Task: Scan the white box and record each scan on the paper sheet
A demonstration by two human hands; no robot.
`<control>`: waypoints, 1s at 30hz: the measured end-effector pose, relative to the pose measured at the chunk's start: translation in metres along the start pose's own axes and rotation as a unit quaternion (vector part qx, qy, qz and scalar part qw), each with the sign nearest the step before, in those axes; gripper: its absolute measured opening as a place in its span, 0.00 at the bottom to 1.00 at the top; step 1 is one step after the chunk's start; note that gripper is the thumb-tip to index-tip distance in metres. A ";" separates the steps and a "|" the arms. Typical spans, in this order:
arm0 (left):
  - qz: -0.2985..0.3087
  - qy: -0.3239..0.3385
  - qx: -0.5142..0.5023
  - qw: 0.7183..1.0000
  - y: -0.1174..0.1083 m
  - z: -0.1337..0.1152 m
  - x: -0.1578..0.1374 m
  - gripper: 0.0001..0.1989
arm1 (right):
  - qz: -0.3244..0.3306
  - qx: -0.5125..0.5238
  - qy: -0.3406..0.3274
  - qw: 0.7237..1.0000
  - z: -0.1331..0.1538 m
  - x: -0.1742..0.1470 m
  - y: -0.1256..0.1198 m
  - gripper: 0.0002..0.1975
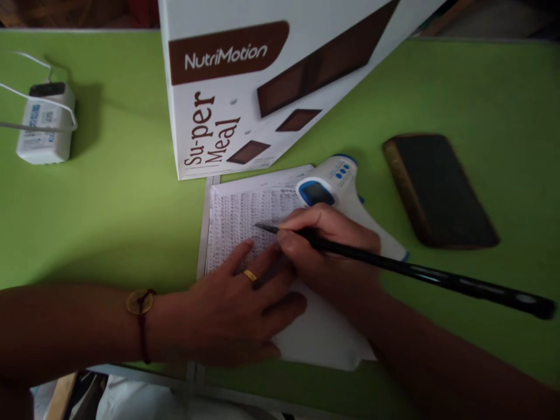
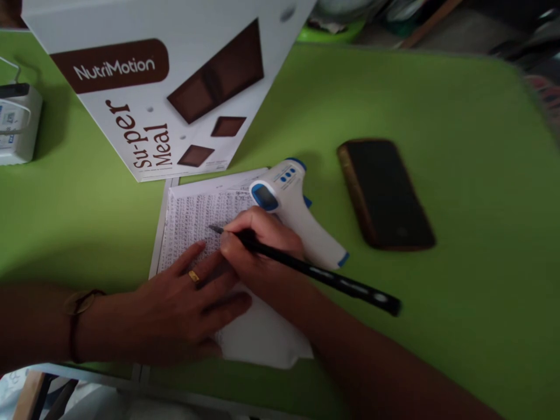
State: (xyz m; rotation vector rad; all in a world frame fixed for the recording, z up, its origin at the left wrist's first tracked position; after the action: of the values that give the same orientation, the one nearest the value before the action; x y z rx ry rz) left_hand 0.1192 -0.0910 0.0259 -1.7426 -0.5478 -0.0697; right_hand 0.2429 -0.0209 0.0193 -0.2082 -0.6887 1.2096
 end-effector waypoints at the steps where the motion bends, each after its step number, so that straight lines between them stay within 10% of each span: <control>1: 0.000 0.001 0.000 1.000 0.000 0.000 0.000 0.29 | -0.006 0.004 -0.007 1.000 0.001 0.000 0.000 0.08; 30: 0.001 0.007 0.006 1.000 0.002 0.000 -0.002 0.31 | -0.019 0.031 -0.015 0.999 -0.003 0.005 -0.001 0.07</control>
State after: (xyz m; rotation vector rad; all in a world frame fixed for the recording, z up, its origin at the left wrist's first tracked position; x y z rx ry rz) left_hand 0.1182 -0.0918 0.0237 -1.7304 -0.5351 -0.0782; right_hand 0.2467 -0.0165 0.0195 -0.1248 -0.6777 1.1985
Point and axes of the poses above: each hand's wrist, its own x-axis towards the middle knuckle, its own y-axis out of the palm, z = x × y, the point moved 10 cm from there along x, towards the middle knuckle, and after that the axes turned 7 degrees about -z, right-handed, at the moved point
